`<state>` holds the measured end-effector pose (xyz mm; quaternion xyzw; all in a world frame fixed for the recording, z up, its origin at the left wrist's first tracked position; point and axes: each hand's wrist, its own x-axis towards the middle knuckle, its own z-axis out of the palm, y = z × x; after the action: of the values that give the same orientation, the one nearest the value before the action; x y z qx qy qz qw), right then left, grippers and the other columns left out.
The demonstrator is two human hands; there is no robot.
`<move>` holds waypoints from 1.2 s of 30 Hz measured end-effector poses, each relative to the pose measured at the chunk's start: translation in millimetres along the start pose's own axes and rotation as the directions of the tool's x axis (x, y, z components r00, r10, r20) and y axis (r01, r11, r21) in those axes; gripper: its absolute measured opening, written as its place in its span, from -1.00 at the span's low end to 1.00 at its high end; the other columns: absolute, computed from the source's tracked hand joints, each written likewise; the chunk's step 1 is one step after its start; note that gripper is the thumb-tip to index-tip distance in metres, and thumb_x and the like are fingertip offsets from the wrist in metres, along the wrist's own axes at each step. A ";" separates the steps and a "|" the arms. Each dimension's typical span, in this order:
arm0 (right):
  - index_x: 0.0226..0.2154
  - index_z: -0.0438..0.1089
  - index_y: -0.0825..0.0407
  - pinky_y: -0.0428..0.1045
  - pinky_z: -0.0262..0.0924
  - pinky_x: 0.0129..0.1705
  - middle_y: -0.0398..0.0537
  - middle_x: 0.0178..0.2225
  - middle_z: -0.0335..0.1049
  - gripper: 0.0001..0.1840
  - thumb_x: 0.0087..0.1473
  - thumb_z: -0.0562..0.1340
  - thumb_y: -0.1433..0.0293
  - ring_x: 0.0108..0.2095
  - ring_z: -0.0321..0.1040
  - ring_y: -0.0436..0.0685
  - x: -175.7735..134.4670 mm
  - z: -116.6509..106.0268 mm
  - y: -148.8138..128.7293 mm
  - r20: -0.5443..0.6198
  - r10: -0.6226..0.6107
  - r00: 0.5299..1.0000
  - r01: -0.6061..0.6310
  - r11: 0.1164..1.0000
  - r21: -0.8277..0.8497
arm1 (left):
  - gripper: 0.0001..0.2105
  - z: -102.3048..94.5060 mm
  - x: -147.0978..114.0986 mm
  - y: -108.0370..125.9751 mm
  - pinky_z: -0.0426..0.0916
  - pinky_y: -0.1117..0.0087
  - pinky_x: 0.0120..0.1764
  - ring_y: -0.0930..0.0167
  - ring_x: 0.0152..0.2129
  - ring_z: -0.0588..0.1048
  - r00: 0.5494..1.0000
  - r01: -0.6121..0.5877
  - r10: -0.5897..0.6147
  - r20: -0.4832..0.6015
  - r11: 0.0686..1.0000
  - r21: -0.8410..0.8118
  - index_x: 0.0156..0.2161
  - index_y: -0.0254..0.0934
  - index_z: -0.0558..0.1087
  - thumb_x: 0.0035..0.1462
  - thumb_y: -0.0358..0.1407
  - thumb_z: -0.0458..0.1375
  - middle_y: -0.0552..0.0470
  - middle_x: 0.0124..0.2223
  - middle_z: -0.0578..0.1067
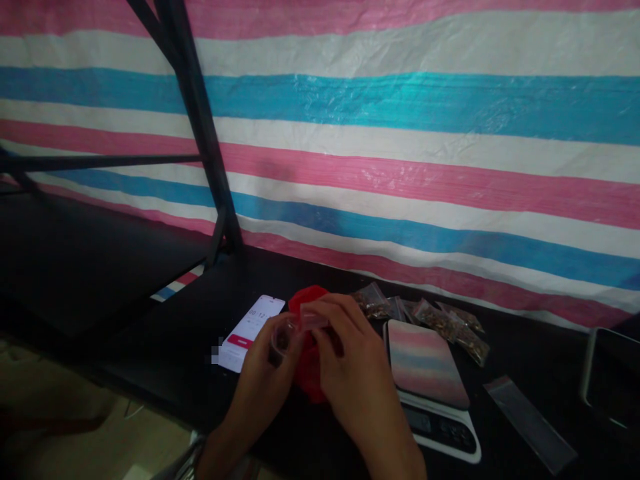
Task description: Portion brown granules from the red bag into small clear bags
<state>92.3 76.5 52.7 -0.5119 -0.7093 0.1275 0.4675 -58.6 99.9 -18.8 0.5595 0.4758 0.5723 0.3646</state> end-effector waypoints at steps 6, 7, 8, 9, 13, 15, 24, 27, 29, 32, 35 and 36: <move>-0.04 0.60 -0.07 0.18 0.33 0.23 0.03 0.07 0.55 -0.57 0.15 0.21 0.63 0.07 0.53 0.23 -4.7 3.0 32.9 0.250 0.313 0.916 -0.298 0.950 -0.098 | -0.73 7.7 -14.5 7.5 0.40 0.20 -0.19 0.20 -0.28 0.57 0.967 0.241 -0.229 -0.109 0.965 0.108 -0.05 -0.15 0.41 0.22 -0.14 0.30 -0.01 -0.19 0.58; -0.04 0.59 -0.06 0.19 0.32 0.24 0.04 0.08 0.55 -0.56 0.15 0.20 0.64 0.08 0.52 0.24 -8.0 4.2 36.0 0.281 0.339 0.898 -0.323 0.941 -0.104 | -0.70 9.6 -15.9 6.4 0.41 0.19 -0.17 0.20 -0.26 0.58 0.966 0.252 -0.244 -0.080 0.963 0.097 -0.04 -0.15 0.40 0.18 -0.18 0.32 -0.01 -0.17 0.58; -0.03 0.59 -0.06 0.19 0.30 0.26 0.03 0.09 0.56 -0.55 0.14 0.20 0.64 0.10 0.52 0.24 -11.3 4.3 37.5 0.310 0.350 0.884 -0.337 0.937 -0.096 | -0.70 11.3 -16.5 4.7 0.42 0.19 -0.15 0.20 -0.24 0.58 0.966 0.254 -0.251 -0.056 0.965 0.062 -0.06 -0.16 0.39 0.14 -0.24 0.33 0.00 -0.17 0.58; -0.04 0.59 -0.07 0.17 0.31 0.25 0.01 0.07 0.57 -0.54 0.11 0.20 0.65 0.10 0.52 0.23 -14.4 3.0 37.6 0.344 0.351 0.871 -0.346 0.935 -0.076 | -0.71 12.8 -16.0 2.7 0.43 0.19 -0.13 0.21 -0.23 0.59 0.965 0.259 -0.258 -0.041 0.966 0.006 -0.08 -0.17 0.39 0.10 -0.29 0.32 0.01 -0.17 0.57; -0.12 0.61 -0.12 0.02 0.41 0.09 -0.13 -0.06 0.63 -0.46 -0.04 0.19 0.69 -0.03 0.58 0.15 -21.7 -13.8 27.9 0.534 0.340 0.774 -0.415 0.910 0.022 | -0.64 13.7 -8.9 -4.4 0.46 0.22 -0.14 0.28 -0.27 0.58 0.938 0.318 -0.339 -0.075 0.927 -0.201 -0.13 -0.19 0.36 -0.09 -0.44 0.26 0.08 -0.23 0.55; -0.18 0.63 -0.12 -0.04 0.42 0.00 -0.17 -0.09 0.63 -0.45 -0.09 0.17 0.71 -0.08 0.59 0.11 -22.4 -23.7 22.3 0.604 0.336 0.723 -0.439 0.898 0.026 | -0.61 12.1 -6.2 -5.0 0.45 0.27 -0.18 0.31 -0.32 0.56 0.936 0.312 -0.338 -0.097 0.925 -0.217 -0.15 -0.18 0.36 -0.16 -0.48 0.23 0.11 -0.27 0.53; -0.19 0.67 -0.11 -0.06 0.44 -0.09 -0.17 -0.15 0.71 -0.51 -0.04 0.21 0.67 -0.10 0.64 0.15 -27.6 -46.3 23.1 0.668 0.419 0.615 -0.561 0.828 -0.003 | -0.68 6.2 -8.2 6.8 0.37 0.32 -0.30 0.34 -0.39 0.44 0.952 0.135 -0.153 -0.265 0.987 -0.086 -0.18 -0.15 0.38 -0.10 -0.44 0.22 0.12 -0.32 0.43; -0.23 0.65 -0.08 -0.02 0.44 -0.14 -0.12 -0.20 0.70 -0.60 0.01 0.24 0.65 -0.17 0.64 0.17 -26.1 -43.9 29.7 0.565 0.465 0.682 -0.563 0.827 0.000 | -0.65 8.3 -11.6 6.9 0.37 0.29 -0.30 0.32 -0.40 0.42 0.958 0.154 -0.161 -0.240 0.987 -0.045 -0.14 -0.14 0.37 -0.09 -0.45 0.21 0.13 -0.33 0.39; -0.22 0.62 -0.05 0.02 0.42 -0.05 -0.08 -0.16 0.67 -0.59 0.01 0.22 0.68 -0.13 0.60 0.18 -21.5 -36.1 36.3 0.409 0.445 0.797 -0.475 0.879 -0.030 | -0.60 11.4 -15.9 4.2 0.41 0.21 -0.19 0.27 -0.30 0.47 0.965 0.191 -0.192 -0.178 0.981 -0.023 -0.08 -0.14 0.38 -0.08 -0.48 0.21 0.06 -0.23 0.43; -0.20 0.58 0.00 0.09 0.34 0.11 0.02 -0.05 0.59 -0.52 -0.01 0.15 0.75 -0.02 0.53 0.21 -12.5 -18.7 46.7 0.229 0.364 0.903 -0.330 0.928 -0.173 | -0.54 17.7 -23.3 -1.7 0.41 0.07 0.04 0.18 -0.08 0.50 0.973 0.216 -0.217 -0.079 0.976 -0.018 0.01 -0.16 0.37 -0.04 -0.50 0.20 -0.05 -0.04 0.47; -0.19 0.56 0.04 0.12 0.29 0.14 0.06 -0.01 0.56 -0.48 -0.07 0.12 0.81 0.03 0.49 0.25 -7.7 -4.9 52.7 0.229 0.357 0.906 -0.284 0.912 -0.297 | -0.54 24.4 -27.1 -4.4 0.39 0.03 0.10 0.16 -0.02 0.51 0.967 0.256 -0.256 -0.003 0.966 -0.041 0.03 -0.19 0.36 -0.03 -0.51 0.18 -0.08 -0.01 0.48; -0.20 0.55 0.05 0.12 0.28 0.14 0.06 -0.02 0.57 -0.47 -0.09 0.12 0.82 0.04 0.48 0.25 -7.7 -2.6 53.4 0.238 0.363 0.901 -0.281 0.906 -0.318 | -0.55 26.4 -27.0 -3.9 0.40 0.03 0.09 0.17 -0.04 0.52 0.962 0.274 -0.273 0.018 0.960 -0.056 0.01 -0.20 0.37 -0.04 -0.51 0.17 -0.08 -0.02 0.49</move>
<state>127.1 92.9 14.8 -0.6586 -0.6857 0.1774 0.2540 -30.1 79.0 -32.6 0.4805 0.5300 0.5272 0.4585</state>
